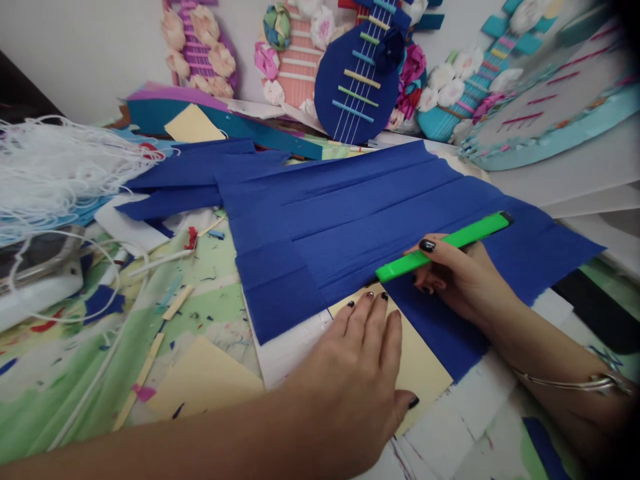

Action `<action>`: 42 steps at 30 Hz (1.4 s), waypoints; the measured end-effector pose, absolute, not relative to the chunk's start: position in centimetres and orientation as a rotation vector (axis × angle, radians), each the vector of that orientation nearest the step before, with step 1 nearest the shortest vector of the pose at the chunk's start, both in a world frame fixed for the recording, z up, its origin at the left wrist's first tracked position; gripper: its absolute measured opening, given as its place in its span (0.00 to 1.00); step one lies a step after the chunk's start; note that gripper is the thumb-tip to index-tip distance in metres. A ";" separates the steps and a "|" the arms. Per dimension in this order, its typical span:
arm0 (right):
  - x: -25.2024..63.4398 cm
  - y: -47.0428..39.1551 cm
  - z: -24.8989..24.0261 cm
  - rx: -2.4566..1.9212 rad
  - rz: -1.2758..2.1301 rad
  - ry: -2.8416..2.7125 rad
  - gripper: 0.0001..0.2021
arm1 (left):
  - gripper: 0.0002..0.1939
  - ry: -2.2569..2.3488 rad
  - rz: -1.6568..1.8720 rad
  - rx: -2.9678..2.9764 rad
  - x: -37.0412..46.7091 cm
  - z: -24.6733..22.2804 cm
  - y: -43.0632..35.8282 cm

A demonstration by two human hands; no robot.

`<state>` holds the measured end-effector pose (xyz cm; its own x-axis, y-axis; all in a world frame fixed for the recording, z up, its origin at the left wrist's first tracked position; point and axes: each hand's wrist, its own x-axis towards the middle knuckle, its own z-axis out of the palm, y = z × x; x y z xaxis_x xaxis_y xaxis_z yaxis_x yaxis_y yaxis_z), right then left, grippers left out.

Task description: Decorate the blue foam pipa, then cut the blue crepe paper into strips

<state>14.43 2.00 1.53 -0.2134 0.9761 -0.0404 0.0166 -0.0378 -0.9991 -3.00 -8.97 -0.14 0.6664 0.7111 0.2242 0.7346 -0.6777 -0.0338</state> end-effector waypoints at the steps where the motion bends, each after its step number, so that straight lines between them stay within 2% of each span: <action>1: 14.4 1.9 1.6 -1.140 1.403 -1.368 0.13 | 0.33 -1.202 -0.295 -2.754 -3.0 -0.2 -9.0; 26: 14.7 2.4 1.3 -1.137 1.372 -1.407 0.08 | 0.33 -1.199 -0.286 -2.770 -3.0 -0.2 -8.9; 42: 15.2 2.8 1.2 -1.143 1.326 -1.394 0.09 | 0.33 -1.196 -0.312 -2.750 -3.0 -0.2 -9.1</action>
